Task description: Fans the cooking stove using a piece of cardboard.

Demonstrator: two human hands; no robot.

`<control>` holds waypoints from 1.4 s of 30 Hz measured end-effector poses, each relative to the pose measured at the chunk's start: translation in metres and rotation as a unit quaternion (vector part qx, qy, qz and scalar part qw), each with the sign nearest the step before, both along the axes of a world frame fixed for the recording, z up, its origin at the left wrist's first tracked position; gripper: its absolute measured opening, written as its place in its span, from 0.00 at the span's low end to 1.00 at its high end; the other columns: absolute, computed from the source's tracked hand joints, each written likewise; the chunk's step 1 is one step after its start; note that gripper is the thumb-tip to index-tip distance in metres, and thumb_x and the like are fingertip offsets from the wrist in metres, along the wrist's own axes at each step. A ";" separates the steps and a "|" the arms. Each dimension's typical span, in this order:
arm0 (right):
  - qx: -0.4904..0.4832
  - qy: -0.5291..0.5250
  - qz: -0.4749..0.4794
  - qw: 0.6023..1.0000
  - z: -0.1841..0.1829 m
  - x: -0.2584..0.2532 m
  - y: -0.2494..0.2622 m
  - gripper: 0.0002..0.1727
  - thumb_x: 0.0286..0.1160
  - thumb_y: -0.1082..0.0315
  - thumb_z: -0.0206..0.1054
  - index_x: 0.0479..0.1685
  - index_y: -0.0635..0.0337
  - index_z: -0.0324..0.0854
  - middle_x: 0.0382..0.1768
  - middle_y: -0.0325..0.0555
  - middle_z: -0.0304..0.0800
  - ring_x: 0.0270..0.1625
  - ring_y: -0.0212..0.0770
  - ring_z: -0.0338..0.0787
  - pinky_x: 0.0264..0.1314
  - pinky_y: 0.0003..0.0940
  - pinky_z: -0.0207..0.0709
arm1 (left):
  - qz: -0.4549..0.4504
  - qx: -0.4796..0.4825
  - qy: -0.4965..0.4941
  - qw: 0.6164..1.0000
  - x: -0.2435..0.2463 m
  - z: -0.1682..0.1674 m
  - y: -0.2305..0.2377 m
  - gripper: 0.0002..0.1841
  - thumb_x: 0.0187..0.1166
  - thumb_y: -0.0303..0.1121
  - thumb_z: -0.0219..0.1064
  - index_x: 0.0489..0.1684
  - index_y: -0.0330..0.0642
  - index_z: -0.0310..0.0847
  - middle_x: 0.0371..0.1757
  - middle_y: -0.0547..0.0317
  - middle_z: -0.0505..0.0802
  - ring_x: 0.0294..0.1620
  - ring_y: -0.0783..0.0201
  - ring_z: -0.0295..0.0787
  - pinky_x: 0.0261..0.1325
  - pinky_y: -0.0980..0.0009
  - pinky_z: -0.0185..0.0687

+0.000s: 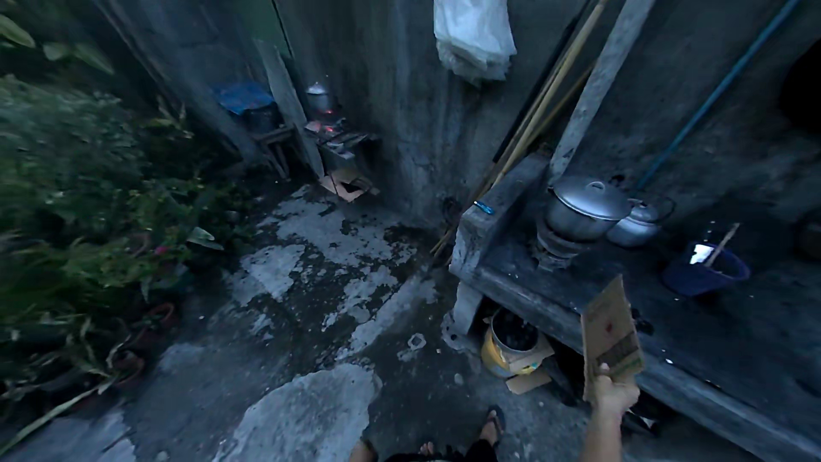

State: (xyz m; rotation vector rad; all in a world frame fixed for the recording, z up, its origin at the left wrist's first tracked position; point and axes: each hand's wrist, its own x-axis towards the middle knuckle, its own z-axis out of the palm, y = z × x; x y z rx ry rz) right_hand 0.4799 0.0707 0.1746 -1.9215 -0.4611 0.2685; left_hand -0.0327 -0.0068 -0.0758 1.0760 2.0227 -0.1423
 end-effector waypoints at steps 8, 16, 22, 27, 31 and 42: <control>0.001 0.024 -0.016 1.000 -0.007 0.006 -0.001 0.21 0.81 0.71 0.68 0.68 0.75 0.78 0.63 0.71 0.86 0.67 0.60 0.87 0.75 0.56 0.75 | -0.035 -0.021 0.009 0.999 0.007 0.006 0.005 0.19 0.77 0.46 0.70 0.56 0.42 0.90 0.58 0.40 0.94 0.62 0.40 0.92 0.62 0.37 0.84; 0.017 0.029 -0.020 0.999 -0.008 0.008 -0.002 0.22 0.80 0.73 0.68 0.71 0.75 0.76 0.64 0.69 0.86 0.68 0.57 0.87 0.75 0.52 0.75 | -0.072 -0.034 -0.019 0.997 0.012 0.007 0.006 0.18 0.76 0.41 0.72 0.57 0.40 0.90 0.60 0.39 0.93 0.65 0.40 0.90 0.66 0.39 0.83; 0.018 0.036 -0.021 0.999 -0.005 0.008 -0.003 0.23 0.80 0.74 0.69 0.71 0.75 0.76 0.65 0.69 0.86 0.69 0.57 0.86 0.76 0.53 0.75 | -0.085 -0.034 -0.023 0.995 0.014 -0.002 0.005 0.19 0.77 0.42 0.72 0.58 0.38 0.89 0.61 0.38 0.93 0.66 0.40 0.89 0.68 0.40 0.81; 0.010 0.035 -0.023 0.999 -0.006 0.010 -0.003 0.23 0.80 0.72 0.69 0.71 0.75 0.76 0.64 0.70 0.86 0.69 0.58 0.86 0.76 0.54 0.74 | -0.100 -0.028 -0.030 0.994 0.014 -0.004 0.004 0.19 0.80 0.42 0.70 0.58 0.36 0.89 0.62 0.37 0.92 0.67 0.40 0.89 0.69 0.40 0.81; 0.015 0.036 -0.012 0.999 -0.006 0.012 -0.005 0.23 0.81 0.73 0.68 0.72 0.76 0.74 0.66 0.71 0.84 0.69 0.59 0.86 0.76 0.53 0.74 | -0.094 -0.009 -0.051 0.994 0.016 0.004 0.002 0.18 0.79 0.39 0.71 0.57 0.33 0.88 0.61 0.34 0.92 0.67 0.38 0.88 0.71 0.40 0.79; 0.010 0.050 -0.021 0.998 -0.007 0.015 -0.006 0.22 0.81 0.72 0.69 0.70 0.75 0.76 0.63 0.70 0.86 0.67 0.59 0.87 0.74 0.55 0.75 | -0.067 -0.004 -0.038 0.997 0.017 -0.001 0.003 0.20 0.77 0.45 0.73 0.56 0.38 0.90 0.59 0.38 0.94 0.64 0.41 0.90 0.68 0.40 0.82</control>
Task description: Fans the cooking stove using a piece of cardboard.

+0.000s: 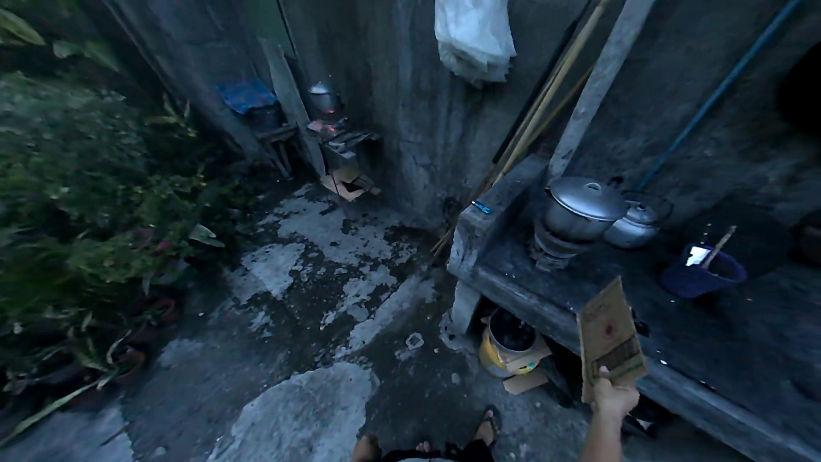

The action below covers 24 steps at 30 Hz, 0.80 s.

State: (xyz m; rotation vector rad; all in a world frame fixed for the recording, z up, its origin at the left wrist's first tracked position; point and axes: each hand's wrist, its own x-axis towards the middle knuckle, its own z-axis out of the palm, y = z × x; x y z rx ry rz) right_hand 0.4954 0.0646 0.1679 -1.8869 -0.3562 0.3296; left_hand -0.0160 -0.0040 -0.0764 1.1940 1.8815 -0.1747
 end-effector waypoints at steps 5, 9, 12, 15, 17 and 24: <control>-0.001 0.007 -0.006 1.000 0.001 0.000 -0.003 0.23 0.80 0.72 0.69 0.71 0.75 0.75 0.65 0.70 0.85 0.68 0.59 0.86 0.75 0.55 0.75 | 0.003 0.001 0.005 1.000 -0.002 -0.007 -0.002 0.21 0.76 0.46 0.74 0.56 0.38 0.90 0.58 0.39 0.94 0.64 0.41 0.91 0.68 0.40 0.82; -0.006 0.002 0.000 1.000 -0.004 0.004 -0.004 0.24 0.80 0.73 0.69 0.72 0.76 0.74 0.66 0.71 0.84 0.70 0.60 0.85 0.77 0.55 0.73 | 0.011 0.001 0.005 1.000 -0.005 -0.016 -0.002 0.20 0.73 0.46 0.75 0.55 0.41 0.92 0.58 0.41 0.95 0.63 0.41 0.91 0.67 0.39 0.82; 0.002 -0.002 0.000 1.000 -0.004 0.004 -0.006 0.23 0.80 0.73 0.69 0.72 0.76 0.75 0.65 0.71 0.85 0.69 0.59 0.86 0.76 0.53 0.74 | 0.016 0.014 0.012 1.000 -0.007 -0.017 -0.002 0.20 0.73 0.47 0.75 0.55 0.43 0.92 0.57 0.41 0.95 0.62 0.41 0.91 0.66 0.38 0.82; 0.015 -0.003 0.001 1.000 -0.007 0.005 -0.008 0.24 0.80 0.74 0.69 0.72 0.76 0.74 0.65 0.71 0.85 0.68 0.58 0.87 0.75 0.53 0.76 | 0.018 0.007 0.010 1.000 -0.004 -0.002 0.000 0.22 0.74 0.47 0.75 0.58 0.39 0.90 0.59 0.39 0.94 0.64 0.40 0.90 0.67 0.37 0.82; 0.009 0.000 0.005 1.000 -0.006 0.005 -0.009 0.24 0.81 0.72 0.68 0.72 0.77 0.73 0.66 0.72 0.84 0.69 0.59 0.86 0.75 0.55 0.75 | 0.017 -0.008 0.002 1.000 0.000 0.014 0.002 0.24 0.78 0.46 0.73 0.62 0.36 0.87 0.62 0.35 0.92 0.67 0.38 0.88 0.70 0.37 0.79; 0.011 -0.001 -0.003 1.000 -0.007 0.007 -0.006 0.24 0.80 0.73 0.69 0.72 0.76 0.74 0.65 0.70 0.85 0.68 0.57 0.86 0.75 0.53 0.75 | 0.040 0.004 0.012 0.999 0.003 0.004 0.004 0.21 0.78 0.43 0.72 0.60 0.35 0.87 0.60 0.35 0.93 0.66 0.38 0.89 0.69 0.38 0.81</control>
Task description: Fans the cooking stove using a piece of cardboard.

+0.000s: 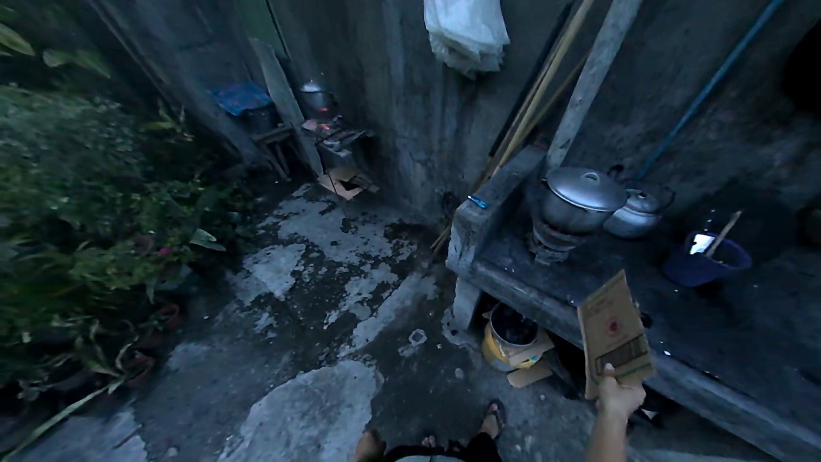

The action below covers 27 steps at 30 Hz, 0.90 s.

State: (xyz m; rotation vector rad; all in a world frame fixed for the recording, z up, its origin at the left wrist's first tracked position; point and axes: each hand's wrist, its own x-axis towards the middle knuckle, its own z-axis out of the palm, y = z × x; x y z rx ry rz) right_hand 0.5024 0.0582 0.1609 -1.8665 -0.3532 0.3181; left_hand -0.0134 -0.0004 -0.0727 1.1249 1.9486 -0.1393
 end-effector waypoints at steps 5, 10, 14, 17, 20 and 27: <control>-0.001 0.005 0.001 1.000 0.002 0.000 0.001 0.24 0.80 0.73 0.68 0.72 0.76 0.74 0.65 0.70 0.85 0.68 0.58 0.86 0.75 0.53 0.75 | 0.011 -0.002 0.001 1.000 0.003 0.006 0.003 0.20 0.78 0.41 0.72 0.60 0.35 0.87 0.60 0.35 0.93 0.66 0.39 0.89 0.68 0.39 0.82; 0.007 0.005 0.000 1.000 0.002 0.000 0.003 0.24 0.80 0.74 0.68 0.72 0.76 0.73 0.64 0.70 0.85 0.66 0.57 0.87 0.72 0.52 0.77 | 0.017 -0.001 -0.003 1.000 0.003 -0.002 0.002 0.20 0.76 0.40 0.72 0.61 0.37 0.86 0.59 0.36 0.93 0.63 0.39 0.90 0.66 0.38 0.82; 0.005 -0.003 0.005 1.000 0.000 -0.001 0.004 0.22 0.80 0.73 0.68 0.71 0.76 0.75 0.64 0.69 0.86 0.66 0.56 0.87 0.74 0.52 0.76 | 0.012 -0.002 -0.012 1.000 0.002 -0.004 0.001 0.19 0.81 0.39 0.68 0.64 0.37 0.84 0.61 0.36 0.93 0.65 0.39 0.90 0.68 0.37 0.81; 0.011 -0.009 0.008 1.000 -0.003 0.000 0.005 0.22 0.80 0.74 0.68 0.70 0.76 0.74 0.63 0.69 0.86 0.66 0.55 0.87 0.73 0.50 0.77 | 0.012 -0.008 -0.009 1.000 0.001 -0.008 0.001 0.20 0.84 0.40 0.66 0.67 0.39 0.84 0.63 0.38 0.92 0.67 0.40 0.89 0.69 0.39 0.81; 0.014 0.008 0.001 1.000 -0.001 -0.001 0.006 0.23 0.80 0.74 0.68 0.72 0.75 0.73 0.65 0.68 0.85 0.67 0.54 0.87 0.74 0.49 0.76 | 0.012 0.001 -0.012 1.000 0.002 -0.009 0.003 0.19 0.86 0.41 0.64 0.67 0.38 0.84 0.64 0.37 0.92 0.68 0.40 0.89 0.70 0.39 0.80; 0.002 0.003 0.009 1.000 0.001 -0.001 0.006 0.23 0.81 0.74 0.67 0.72 0.76 0.74 0.66 0.70 0.84 0.69 0.56 0.86 0.75 0.51 0.75 | -0.015 -0.002 -0.027 1.000 0.003 -0.004 0.005 0.19 0.85 0.37 0.66 0.68 0.36 0.82 0.67 0.35 0.90 0.71 0.38 0.86 0.73 0.39 0.78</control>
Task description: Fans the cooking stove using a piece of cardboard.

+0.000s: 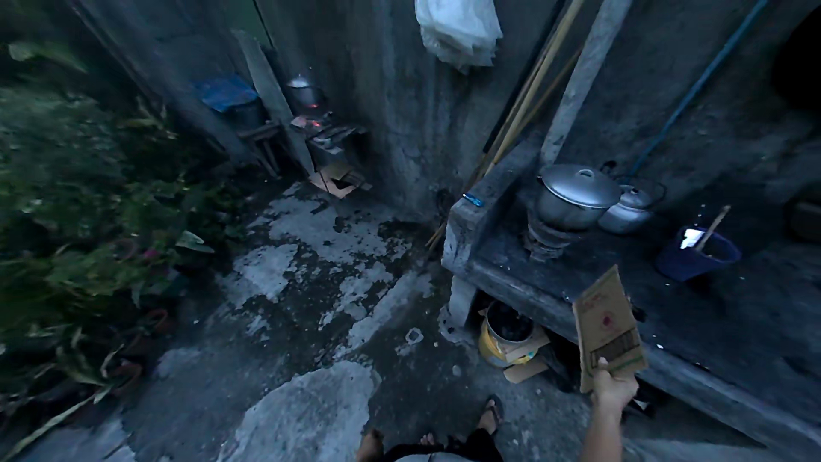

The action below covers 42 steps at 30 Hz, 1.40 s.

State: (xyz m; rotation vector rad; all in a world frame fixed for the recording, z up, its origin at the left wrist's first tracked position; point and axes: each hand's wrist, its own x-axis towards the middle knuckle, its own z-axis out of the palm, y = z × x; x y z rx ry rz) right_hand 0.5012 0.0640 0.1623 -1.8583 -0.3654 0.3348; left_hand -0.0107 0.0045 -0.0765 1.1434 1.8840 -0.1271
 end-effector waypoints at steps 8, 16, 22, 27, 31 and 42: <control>-0.015 0.007 -0.004 1.000 0.001 0.001 0.002 0.22 0.81 0.73 0.68 0.71 0.75 0.75 0.64 0.69 0.86 0.67 0.56 0.87 0.74 0.52 0.76 | -0.006 -0.001 -0.004 1.000 -0.002 -0.012 0.002 0.18 0.82 0.35 0.69 0.67 0.38 0.84 0.66 0.36 0.90 0.70 0.39 0.86 0.73 0.40 0.78; -0.008 0.010 -0.005 1.000 0.006 -0.002 0.002 0.22 0.81 0.74 0.67 0.71 0.75 0.75 0.65 0.69 0.85 0.67 0.56 0.87 0.74 0.52 0.76 | -0.005 0.006 -0.012 1.000 -0.002 -0.011 0.003 0.18 0.81 0.33 0.69 0.66 0.38 0.85 0.65 0.37 0.91 0.69 0.39 0.87 0.73 0.41 0.79; -0.011 0.004 -0.004 1.000 0.006 -0.002 0.002 0.23 0.80 0.74 0.68 0.72 0.75 0.75 0.65 0.69 0.85 0.68 0.57 0.86 0.75 0.54 0.75 | -0.002 0.009 0.002 1.000 -0.001 -0.019 0.003 0.19 0.84 0.42 0.66 0.63 0.39 0.87 0.62 0.38 0.93 0.67 0.40 0.89 0.70 0.39 0.80; -0.021 -0.015 0.001 1.000 -0.001 0.002 0.002 0.24 0.80 0.73 0.69 0.72 0.75 0.75 0.66 0.70 0.85 0.70 0.58 0.85 0.77 0.54 0.74 | 0.011 -0.005 -0.003 1.000 0.003 -0.010 0.004 0.21 0.86 0.44 0.63 0.64 0.37 0.86 0.62 0.36 0.92 0.66 0.39 0.89 0.70 0.38 0.80; -0.017 -0.015 -0.006 1.000 -0.002 0.002 0.003 0.24 0.79 0.73 0.69 0.71 0.76 0.75 0.65 0.70 0.85 0.70 0.59 0.85 0.77 0.55 0.74 | 0.020 -0.013 0.003 1.000 0.004 -0.010 0.005 0.21 0.86 0.44 0.63 0.64 0.37 0.86 0.63 0.37 0.92 0.67 0.39 0.89 0.71 0.39 0.80; -0.014 -0.013 -0.010 1.000 0.003 -0.002 0.004 0.22 0.80 0.73 0.68 0.69 0.76 0.76 0.63 0.70 0.86 0.67 0.58 0.86 0.75 0.54 0.75 | 0.031 -0.018 0.000 0.999 0.001 -0.010 0.006 0.20 0.85 0.43 0.64 0.64 0.36 0.86 0.62 0.36 0.92 0.67 0.39 0.89 0.70 0.38 0.80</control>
